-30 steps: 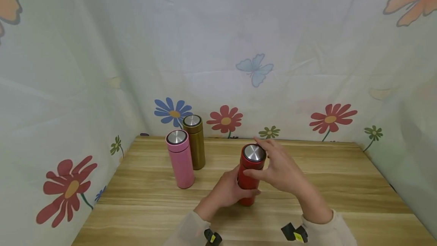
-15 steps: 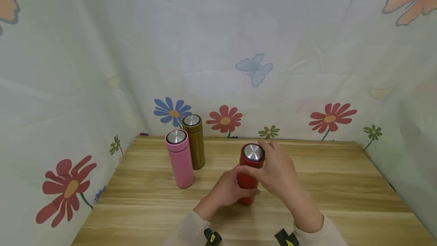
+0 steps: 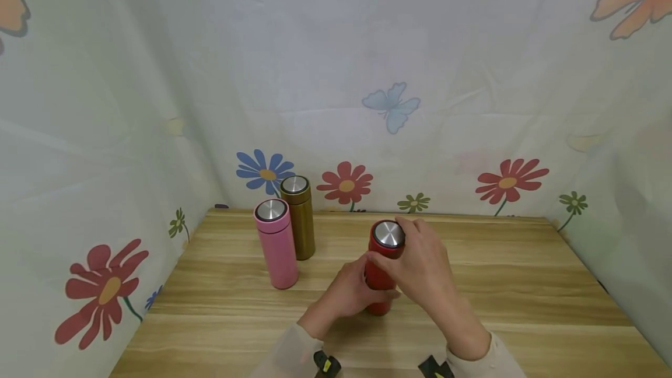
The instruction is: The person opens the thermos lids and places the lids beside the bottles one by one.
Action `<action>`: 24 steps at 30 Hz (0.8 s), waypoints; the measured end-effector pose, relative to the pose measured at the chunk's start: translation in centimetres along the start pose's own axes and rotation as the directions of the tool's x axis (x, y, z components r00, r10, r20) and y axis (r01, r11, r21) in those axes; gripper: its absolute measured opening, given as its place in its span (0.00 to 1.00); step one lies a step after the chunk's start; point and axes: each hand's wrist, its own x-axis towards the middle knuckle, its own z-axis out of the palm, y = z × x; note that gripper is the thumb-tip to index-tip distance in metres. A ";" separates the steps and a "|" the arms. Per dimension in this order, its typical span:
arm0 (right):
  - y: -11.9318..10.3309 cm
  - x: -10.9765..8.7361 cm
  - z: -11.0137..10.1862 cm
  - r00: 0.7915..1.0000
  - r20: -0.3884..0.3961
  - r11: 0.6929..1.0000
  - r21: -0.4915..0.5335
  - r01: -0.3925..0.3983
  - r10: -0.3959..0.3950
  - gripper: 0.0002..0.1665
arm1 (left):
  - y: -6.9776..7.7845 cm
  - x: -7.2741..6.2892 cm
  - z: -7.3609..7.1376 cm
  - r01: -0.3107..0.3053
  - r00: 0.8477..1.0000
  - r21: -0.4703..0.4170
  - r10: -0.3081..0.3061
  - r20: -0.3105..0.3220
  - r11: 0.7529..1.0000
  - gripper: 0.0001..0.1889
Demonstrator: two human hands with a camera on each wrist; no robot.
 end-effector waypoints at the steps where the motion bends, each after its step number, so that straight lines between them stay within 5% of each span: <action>1: 0.0 0.0 0.0 1.000 -0.001 1.000 0.004 0.002 -0.002 0.47 | 0.0 0.0 0.0 -0.001 1.000 -0.002 0.001 0.001 1.000 0.37; 24: 1.4 0.5 -0.9 0.989 0.128 0.991 0.114 0.065 -0.080 0.49 | -0.2 0.2 0.1 -0.049 0.999 0.011 0.049 -0.004 0.999 0.38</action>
